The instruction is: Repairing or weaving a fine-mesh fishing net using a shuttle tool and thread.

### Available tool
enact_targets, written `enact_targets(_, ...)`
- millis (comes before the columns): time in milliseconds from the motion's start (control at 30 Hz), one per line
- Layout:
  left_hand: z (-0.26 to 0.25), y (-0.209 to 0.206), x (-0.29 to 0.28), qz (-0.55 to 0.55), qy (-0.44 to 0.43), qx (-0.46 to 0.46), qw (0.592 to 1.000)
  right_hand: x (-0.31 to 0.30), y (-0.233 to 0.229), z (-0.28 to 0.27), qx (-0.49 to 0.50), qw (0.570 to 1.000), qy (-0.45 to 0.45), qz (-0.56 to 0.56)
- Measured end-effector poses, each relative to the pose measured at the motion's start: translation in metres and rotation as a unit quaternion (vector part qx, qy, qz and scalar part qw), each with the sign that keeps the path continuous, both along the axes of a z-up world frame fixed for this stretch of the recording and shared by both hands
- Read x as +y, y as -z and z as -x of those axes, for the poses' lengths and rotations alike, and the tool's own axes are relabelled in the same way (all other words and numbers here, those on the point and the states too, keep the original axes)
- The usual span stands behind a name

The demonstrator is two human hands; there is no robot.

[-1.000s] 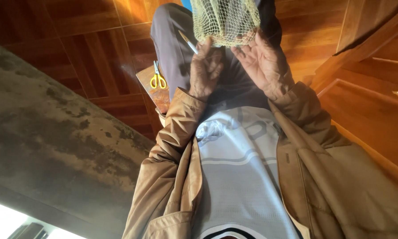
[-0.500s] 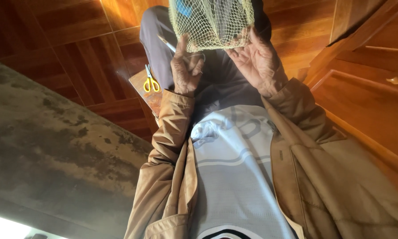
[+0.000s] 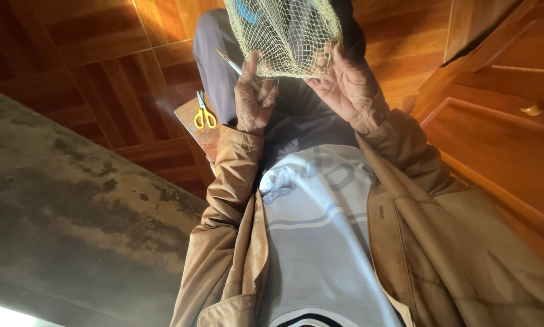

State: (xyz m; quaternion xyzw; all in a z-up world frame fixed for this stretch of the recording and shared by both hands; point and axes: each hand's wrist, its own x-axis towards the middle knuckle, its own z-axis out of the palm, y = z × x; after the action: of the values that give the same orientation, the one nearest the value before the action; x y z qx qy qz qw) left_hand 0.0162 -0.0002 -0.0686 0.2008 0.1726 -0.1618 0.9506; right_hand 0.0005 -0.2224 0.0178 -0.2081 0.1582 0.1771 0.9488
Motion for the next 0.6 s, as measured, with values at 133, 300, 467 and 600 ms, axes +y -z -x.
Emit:
enact_targets(133,-0.005,0.002,0.002,0.038,0.020,-0.032,0.999,0.002,-0.004,-0.006,-0.019,1.000,-0.005,-0.014)
enact_targets(300,-0.015,-0.023,0.007,-0.004,0.029,-0.007,1.000,0.009,-0.012,-0.009,-0.070,0.997,0.015,0.002)
enact_targets(467,-0.003,0.000,0.014,0.051,0.018,-0.083,0.995,0.019,-0.024,-0.010,-0.069,0.996,0.004,0.060)
enact_targets(600,0.005,0.005,0.015,0.061,0.023,-0.039,0.997,0.021,-0.027,-0.008,-0.091,0.994,-0.009,0.065)
